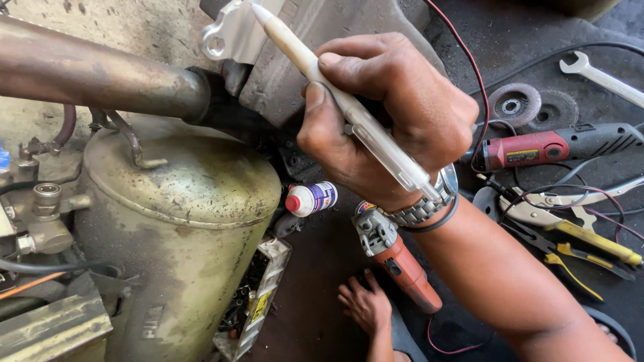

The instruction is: Shaping a metal bracket with an angle grinder and fitting it to a motorcycle brake assembly

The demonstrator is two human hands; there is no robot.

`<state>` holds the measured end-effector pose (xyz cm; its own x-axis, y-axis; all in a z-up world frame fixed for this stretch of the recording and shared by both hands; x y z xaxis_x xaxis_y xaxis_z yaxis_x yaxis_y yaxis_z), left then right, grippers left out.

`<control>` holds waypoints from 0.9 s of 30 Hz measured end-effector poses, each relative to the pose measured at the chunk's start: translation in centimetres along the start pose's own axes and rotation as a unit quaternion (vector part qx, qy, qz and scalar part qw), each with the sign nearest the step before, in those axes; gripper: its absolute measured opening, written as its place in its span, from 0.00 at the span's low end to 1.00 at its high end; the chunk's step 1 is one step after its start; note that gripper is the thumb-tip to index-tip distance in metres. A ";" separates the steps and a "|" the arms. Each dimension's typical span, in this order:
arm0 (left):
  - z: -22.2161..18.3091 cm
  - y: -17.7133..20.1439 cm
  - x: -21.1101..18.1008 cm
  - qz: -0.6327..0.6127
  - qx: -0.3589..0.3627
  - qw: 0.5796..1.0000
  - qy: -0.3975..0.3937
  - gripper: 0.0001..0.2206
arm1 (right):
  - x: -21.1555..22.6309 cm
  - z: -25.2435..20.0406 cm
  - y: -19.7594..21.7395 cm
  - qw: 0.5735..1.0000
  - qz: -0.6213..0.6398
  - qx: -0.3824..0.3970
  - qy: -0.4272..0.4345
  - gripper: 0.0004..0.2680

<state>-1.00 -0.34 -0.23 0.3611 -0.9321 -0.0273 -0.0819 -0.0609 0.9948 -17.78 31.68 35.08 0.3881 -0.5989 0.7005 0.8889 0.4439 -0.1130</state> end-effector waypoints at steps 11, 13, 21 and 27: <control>0.0 0.0 0.0 -0.010 0.007 1.000 -0.002 0.24 | 0.1 -0.1 0.1 1.000 -0.012 0.017 -0.005 0.03; 0.0 0.1 0.0 -0.008 0.004 1.000 -0.005 0.24 | 0.0 -0.1 0.0 1.000 -0.013 0.017 0.000 0.03; 0.0 0.1 0.1 -0.004 0.005 1.000 -0.003 0.23 | -0.1 -0.3 0.1 0.999 -0.043 0.019 0.002 0.03; -0.1 0.2 0.1 -0.004 0.014 1.000 -0.001 0.25 | -0.4 -0.4 1.0 0.998 0.035 0.014 -0.042 0.04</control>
<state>-0.94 -0.39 -0.07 0.3605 -0.9321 -0.0353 -0.1059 -0.0784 0.9913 -16.98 32.06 34.39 0.4269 -0.5077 0.7483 0.8524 0.5022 -0.1456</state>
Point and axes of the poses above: each hand's wrist, its own z-axis towards the middle knuckle, its own y-axis out of the back of the hand, x = y × z, the point moved 1 cm from there along z, towards the middle knuckle, and after that the axes turned 6 degrees about -z, right-handed, at the moved point
